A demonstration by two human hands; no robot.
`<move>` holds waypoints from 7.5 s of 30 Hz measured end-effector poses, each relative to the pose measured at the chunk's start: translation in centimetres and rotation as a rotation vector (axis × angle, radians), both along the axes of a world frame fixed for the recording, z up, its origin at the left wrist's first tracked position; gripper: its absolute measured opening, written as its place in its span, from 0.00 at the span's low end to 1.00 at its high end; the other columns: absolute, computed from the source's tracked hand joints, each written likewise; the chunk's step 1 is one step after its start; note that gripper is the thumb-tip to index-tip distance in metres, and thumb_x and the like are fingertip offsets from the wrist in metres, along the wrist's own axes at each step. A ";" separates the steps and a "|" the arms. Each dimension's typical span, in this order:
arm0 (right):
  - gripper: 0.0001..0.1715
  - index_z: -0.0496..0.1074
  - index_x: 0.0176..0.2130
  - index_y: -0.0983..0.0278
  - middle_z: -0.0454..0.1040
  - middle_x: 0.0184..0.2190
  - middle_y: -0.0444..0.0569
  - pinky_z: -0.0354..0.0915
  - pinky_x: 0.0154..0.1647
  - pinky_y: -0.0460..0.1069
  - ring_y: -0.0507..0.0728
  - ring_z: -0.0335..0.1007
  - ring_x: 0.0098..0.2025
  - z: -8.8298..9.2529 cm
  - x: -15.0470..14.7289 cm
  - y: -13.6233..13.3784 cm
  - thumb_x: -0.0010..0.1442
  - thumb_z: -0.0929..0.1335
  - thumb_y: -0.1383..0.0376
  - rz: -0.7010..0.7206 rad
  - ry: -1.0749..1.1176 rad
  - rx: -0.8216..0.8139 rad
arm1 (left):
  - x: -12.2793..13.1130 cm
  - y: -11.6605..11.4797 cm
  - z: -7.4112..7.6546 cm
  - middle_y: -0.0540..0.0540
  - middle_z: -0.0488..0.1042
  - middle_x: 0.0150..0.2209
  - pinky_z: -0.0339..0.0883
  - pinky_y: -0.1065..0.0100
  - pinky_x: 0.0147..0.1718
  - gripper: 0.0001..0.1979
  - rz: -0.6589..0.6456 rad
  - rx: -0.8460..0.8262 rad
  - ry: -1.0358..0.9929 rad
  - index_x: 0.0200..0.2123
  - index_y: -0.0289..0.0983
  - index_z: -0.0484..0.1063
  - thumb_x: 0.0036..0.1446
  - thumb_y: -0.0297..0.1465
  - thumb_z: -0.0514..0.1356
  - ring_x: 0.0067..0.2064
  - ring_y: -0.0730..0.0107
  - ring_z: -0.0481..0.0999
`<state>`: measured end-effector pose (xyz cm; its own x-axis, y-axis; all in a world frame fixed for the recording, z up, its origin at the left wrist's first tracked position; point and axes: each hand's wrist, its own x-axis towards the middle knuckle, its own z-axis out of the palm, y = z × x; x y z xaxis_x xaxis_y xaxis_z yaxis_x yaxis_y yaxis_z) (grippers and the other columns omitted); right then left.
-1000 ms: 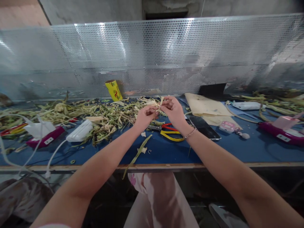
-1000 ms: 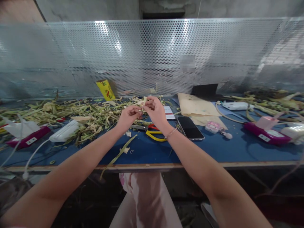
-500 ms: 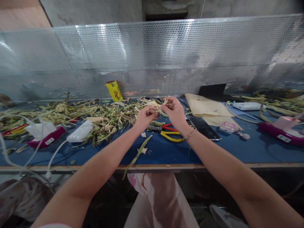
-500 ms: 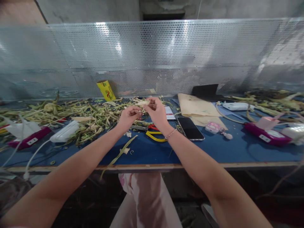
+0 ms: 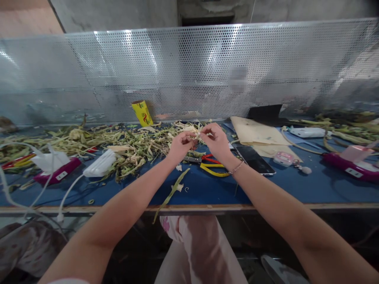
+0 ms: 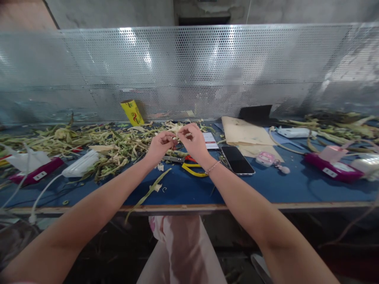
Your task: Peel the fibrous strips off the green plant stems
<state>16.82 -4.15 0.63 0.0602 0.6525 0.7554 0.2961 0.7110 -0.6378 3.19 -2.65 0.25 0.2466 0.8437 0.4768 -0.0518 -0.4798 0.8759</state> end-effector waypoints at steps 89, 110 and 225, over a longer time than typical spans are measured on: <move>0.03 0.67 0.28 0.63 0.65 0.19 0.43 0.57 0.29 0.47 0.51 0.60 0.24 -0.3 -0.6 -0.6 0.50 0.64 0.69 -0.119 -0.444 0.014 | -0.3 0.5 -0.2 0.49 0.72 0.27 0.64 0.71 0.34 0.10 0.009 -0.077 -0.139 0.25 0.35 0.73 0.45 0.37 0.60 0.31 0.75 0.69; 0.10 0.66 0.37 0.64 0.66 0.29 0.46 0.61 0.27 0.47 0.49 0.61 0.25 -0.3 -0.6 0.1 0.54 0.62 0.63 -0.023 -0.106 -0.129 | -0.2 0.7 -0.5 0.51 0.68 0.22 0.63 0.71 0.27 0.07 0.009 -0.045 -0.081 0.25 0.35 0.69 0.46 0.34 0.59 0.24 0.76 0.67; 0.12 0.63 0.29 0.62 0.64 0.20 0.38 0.62 0.23 0.44 0.47 0.61 0.22 -0.6 -0.6 0.6 0.48 0.67 0.58 0.432 0.296 -0.446 | 0.0 0.5 -0.2 0.52 0.66 0.22 0.60 0.72 0.27 0.07 0.067 0.064 0.093 0.24 0.34 0.67 0.44 0.32 0.60 0.25 0.78 0.65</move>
<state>16.20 -3.55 0.08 -0.1127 0.9092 0.4008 -0.1869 0.3768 -0.9072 3.14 -2.16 0.08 0.2367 0.8285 0.5074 0.0623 -0.5342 0.8431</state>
